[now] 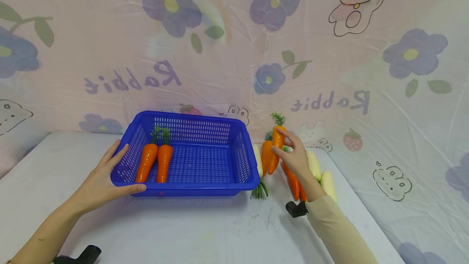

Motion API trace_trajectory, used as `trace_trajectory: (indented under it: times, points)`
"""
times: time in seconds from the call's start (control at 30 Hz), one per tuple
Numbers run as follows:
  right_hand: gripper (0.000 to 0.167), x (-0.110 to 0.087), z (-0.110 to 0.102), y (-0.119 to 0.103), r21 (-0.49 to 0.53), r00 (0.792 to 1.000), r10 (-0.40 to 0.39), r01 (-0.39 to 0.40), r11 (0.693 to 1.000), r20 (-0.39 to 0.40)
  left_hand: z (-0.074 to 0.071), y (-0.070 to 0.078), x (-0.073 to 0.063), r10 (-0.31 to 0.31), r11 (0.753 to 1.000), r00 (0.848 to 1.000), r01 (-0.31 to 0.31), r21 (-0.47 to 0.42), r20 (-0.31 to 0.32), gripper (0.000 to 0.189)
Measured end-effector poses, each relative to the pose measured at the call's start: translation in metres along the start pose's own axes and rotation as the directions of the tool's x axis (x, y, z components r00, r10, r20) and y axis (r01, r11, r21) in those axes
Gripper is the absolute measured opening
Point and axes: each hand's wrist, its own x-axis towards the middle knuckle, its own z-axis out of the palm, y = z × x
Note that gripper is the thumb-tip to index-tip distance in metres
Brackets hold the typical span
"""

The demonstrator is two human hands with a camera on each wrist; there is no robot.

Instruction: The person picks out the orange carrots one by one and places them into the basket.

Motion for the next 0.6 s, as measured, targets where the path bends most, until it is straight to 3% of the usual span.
trace_trajectory:
  times: [0.6]
  points:
    - [0.055, 0.011, 0.017, -0.039, 0.095, 0.995, -0.081, 0.076, 0.993, 0.050, 0.001, -0.002, -0.001, 0.013, 1.000, 1.000, -0.013, -0.019, -0.004, 0.112]
